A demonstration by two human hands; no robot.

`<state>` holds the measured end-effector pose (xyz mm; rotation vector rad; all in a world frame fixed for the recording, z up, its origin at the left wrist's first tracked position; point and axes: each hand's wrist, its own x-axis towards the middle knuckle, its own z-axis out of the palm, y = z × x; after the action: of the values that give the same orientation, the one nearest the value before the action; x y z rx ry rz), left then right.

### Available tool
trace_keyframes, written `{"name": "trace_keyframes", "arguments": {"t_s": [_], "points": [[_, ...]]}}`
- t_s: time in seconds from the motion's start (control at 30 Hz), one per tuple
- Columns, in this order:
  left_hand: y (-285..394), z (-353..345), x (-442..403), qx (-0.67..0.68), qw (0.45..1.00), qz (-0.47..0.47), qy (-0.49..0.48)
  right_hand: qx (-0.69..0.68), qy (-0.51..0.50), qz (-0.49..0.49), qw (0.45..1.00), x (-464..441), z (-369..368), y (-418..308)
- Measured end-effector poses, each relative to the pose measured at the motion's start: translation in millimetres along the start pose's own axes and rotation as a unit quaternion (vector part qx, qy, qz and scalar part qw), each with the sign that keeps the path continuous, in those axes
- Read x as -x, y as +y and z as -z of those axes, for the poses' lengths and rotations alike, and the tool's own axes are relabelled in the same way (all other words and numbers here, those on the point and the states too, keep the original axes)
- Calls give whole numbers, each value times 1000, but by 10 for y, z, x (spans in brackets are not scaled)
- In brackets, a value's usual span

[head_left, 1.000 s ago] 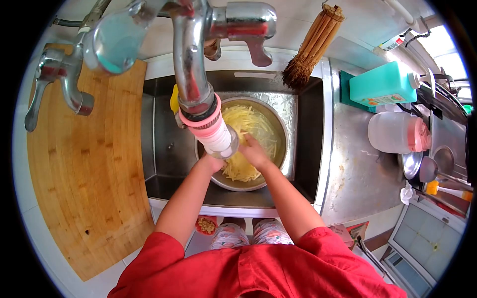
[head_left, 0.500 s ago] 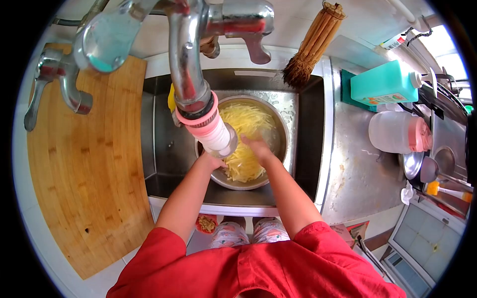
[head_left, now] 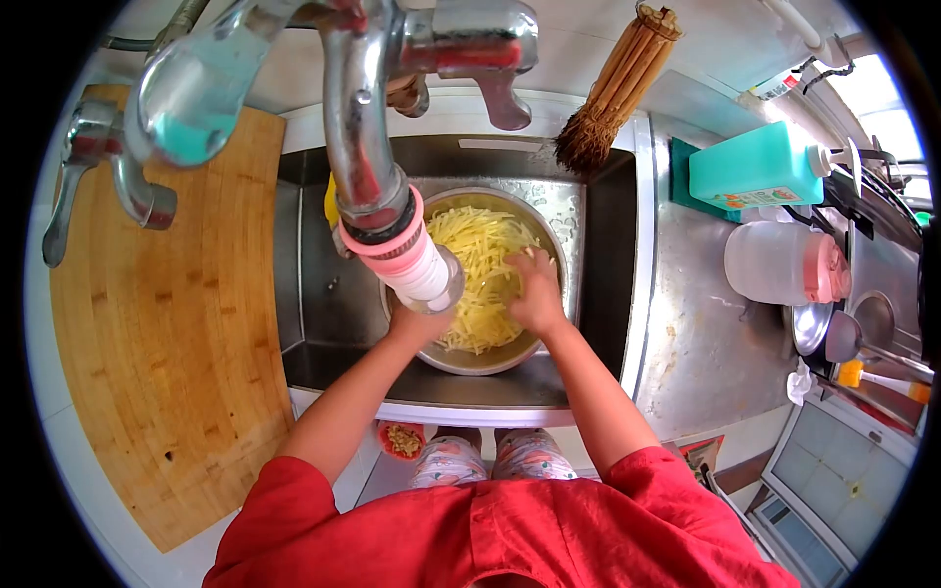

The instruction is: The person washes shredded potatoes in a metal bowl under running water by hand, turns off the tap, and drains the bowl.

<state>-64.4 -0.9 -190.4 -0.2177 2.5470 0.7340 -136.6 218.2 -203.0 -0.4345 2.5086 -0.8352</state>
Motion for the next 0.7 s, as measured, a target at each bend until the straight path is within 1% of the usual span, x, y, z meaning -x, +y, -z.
{"name": "trace_keyframes", "arguments": {"t_s": [0.03, 0.1, 0.13, 0.2, 0.23, 0.3, 0.33, 0.4, 0.43, 0.5, 0.53, 0.6, 0.63, 0.7], "points": [[173, -34, 95, -18, 1000, -13, 2, 0, 0, 0, 1000, 50, 33, -121], [379, -78, 144, -67, 996, -51, -13, 143, -53, 7, 988, 125, 52, -348], [374, -154, 117, -67, 996, -50, -12, 143, -53, 8, 988, 134, -11, -333], [253, -387, 5, -129, 989, -47, -57, 184, -78, 43, 979, 83, -236, -207], [191, -429, -40, -130, 989, -46, -55, 184, -78, 45, 979, 8, -361, -82], [46, -480, -137, -148, 987, -68, -12, 276, -35, 84, 957, -154, -539, 174], [-124, -577, -195, -148, 987, -68, -12, 277, -35, 85, 957, -164, -534, 150], [-437, -707, -271, -99, 992, -72, -23, 322, -16, 28, 946, -157, -472, 19], [-504, -694, -276, -83, 993, -74, -27, 322, -16, 27, 946, -114, -404, -95], [-532, -662, -243, -101, 991, -82, -24, 195, -39, 75, 977, 9, -299, -282], [-457, -577, -209, -107, 990, -85, -24, 194, -39, 74, 977, 15, -270, -260], [-253, -411, -157, -132, 985, -59, -93, 210, -134, 171, 953, 6, -179, -171], [-194, -377, -132, -133, 985, -57, -92, 208, -133, 173, 953, -15, -227, -110], [-107, -356, -92, -190, 976, -46, -94, 219, -46, 97, 970, -60, -293, -45]]}}
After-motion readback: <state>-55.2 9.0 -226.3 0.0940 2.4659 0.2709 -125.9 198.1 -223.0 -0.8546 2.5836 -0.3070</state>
